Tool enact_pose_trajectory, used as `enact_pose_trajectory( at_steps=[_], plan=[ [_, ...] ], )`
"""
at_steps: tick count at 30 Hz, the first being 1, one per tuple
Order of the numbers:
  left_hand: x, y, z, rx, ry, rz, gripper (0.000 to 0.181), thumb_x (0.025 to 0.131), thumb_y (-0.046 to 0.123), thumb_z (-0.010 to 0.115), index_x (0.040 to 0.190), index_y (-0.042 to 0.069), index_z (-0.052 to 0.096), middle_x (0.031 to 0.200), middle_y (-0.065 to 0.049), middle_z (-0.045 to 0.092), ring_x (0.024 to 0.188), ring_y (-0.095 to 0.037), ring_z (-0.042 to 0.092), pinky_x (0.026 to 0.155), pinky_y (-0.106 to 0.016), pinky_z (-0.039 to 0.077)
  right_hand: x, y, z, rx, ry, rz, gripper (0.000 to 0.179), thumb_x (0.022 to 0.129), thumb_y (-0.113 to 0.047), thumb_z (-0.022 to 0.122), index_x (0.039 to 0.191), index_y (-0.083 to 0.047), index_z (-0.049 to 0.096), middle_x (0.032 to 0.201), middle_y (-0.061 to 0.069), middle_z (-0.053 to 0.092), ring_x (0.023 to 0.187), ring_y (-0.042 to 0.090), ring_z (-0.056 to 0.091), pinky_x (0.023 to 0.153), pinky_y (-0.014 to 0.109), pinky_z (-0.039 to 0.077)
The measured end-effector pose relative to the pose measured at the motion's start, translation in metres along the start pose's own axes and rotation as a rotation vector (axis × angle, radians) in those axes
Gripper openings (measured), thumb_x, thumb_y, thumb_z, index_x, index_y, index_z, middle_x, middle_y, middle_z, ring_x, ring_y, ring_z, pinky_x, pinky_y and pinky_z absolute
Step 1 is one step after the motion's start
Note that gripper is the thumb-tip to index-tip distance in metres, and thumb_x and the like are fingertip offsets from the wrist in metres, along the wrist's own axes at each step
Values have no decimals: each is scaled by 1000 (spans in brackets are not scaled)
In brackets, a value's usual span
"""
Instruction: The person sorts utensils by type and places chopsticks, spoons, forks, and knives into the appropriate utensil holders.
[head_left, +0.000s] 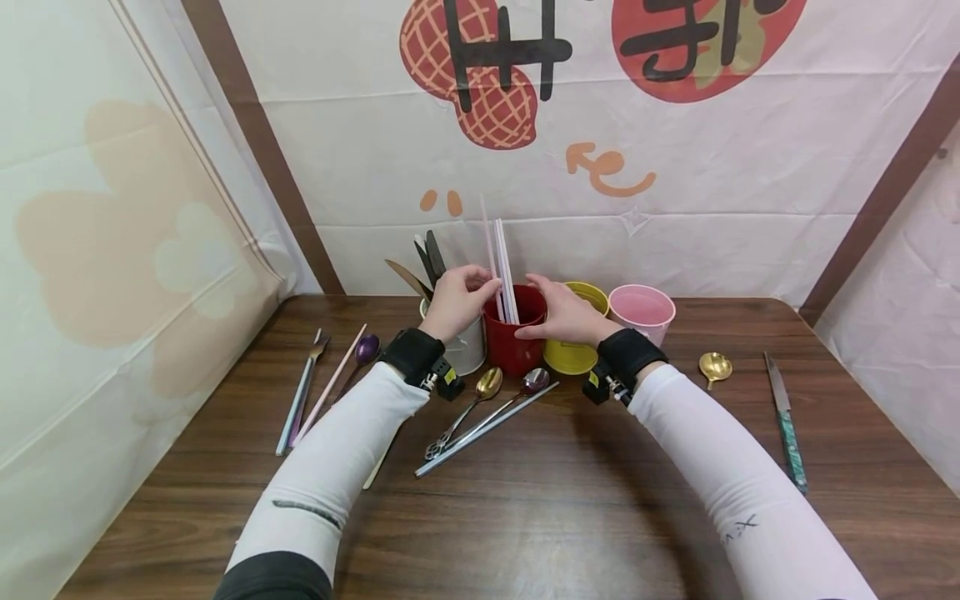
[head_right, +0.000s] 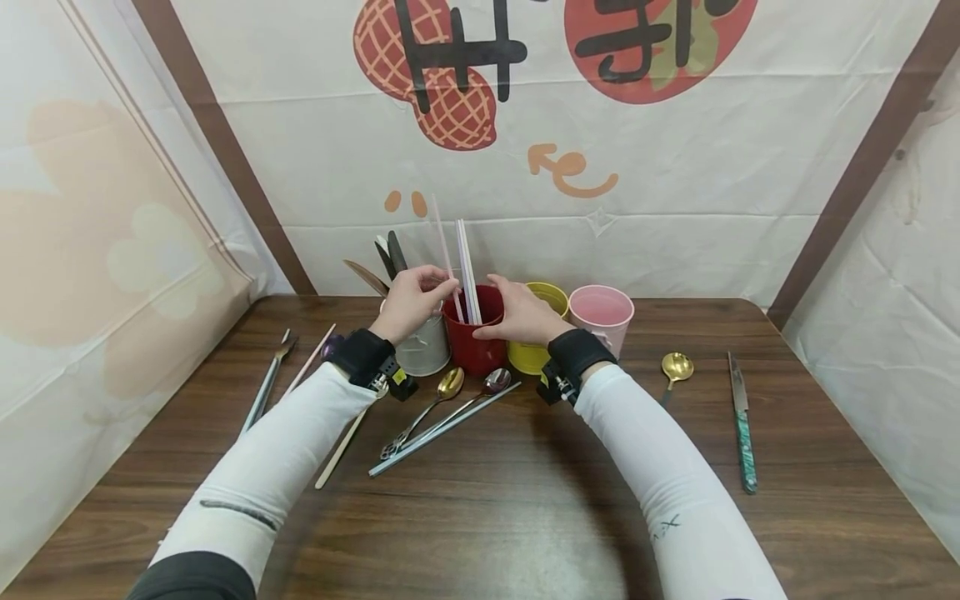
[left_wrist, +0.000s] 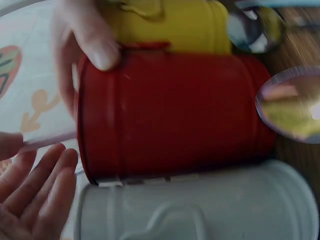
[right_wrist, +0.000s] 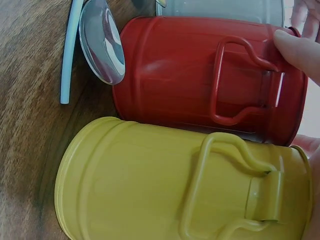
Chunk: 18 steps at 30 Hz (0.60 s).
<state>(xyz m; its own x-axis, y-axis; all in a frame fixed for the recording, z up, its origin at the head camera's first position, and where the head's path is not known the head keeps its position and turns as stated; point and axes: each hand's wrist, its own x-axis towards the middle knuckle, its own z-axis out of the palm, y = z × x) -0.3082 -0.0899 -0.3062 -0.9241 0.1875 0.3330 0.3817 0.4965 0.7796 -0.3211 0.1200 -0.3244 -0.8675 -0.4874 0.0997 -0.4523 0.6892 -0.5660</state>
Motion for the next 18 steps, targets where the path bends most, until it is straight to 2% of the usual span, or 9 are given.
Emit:
enact_pose_trajectory(
  at_steps=[5, 7, 11, 18],
  plan=[
    [3, -4, 0, 328, -15, -4, 23, 92, 30, 67, 101, 10, 76, 91, -4, 71, 79, -19, 61, 64, -33, 47, 1, 1, 1, -11, 5, 3, 95, 79, -40, 79, 151, -8, 26, 142, 14, 44, 130, 29, 38, 103, 52, 37],
    [5, -5, 0, 404, -33, -20, 22, 92, 31, 68, 99, 12, 77, 89, -3, 71, 78, -19, 60, 61, -33, 46, 1, 1, 1, -10, 3, 5, 95, 79, -40, 79, 151, -8, 25, 143, 15, 44, 130, 30, 38, 103, 52, 37],
    [7, -6, -1, 490, -56, -35, 23, 92, 32, 67, 96, 13, 79, 85, -2, 70, 75, -19, 58, 57, -31, 44, 0, 1, 2, -7, -2, 10, 95, 79, -39, 78, 151, -7, 25, 144, 15, 43, 131, 30, 37, 103, 52, 36],
    [6, -5, -4, 526, -38, -20, 24, 91, 33, 68, 89, 13, 79, 79, -2, 70, 71, -20, 57, 55, -32, 43, 0, -1, 1, -7, -5, 11, 95, 79, -39, 78, 152, -8, 24, 144, 14, 42, 131, 29, 37, 103, 53, 37]
  ],
)
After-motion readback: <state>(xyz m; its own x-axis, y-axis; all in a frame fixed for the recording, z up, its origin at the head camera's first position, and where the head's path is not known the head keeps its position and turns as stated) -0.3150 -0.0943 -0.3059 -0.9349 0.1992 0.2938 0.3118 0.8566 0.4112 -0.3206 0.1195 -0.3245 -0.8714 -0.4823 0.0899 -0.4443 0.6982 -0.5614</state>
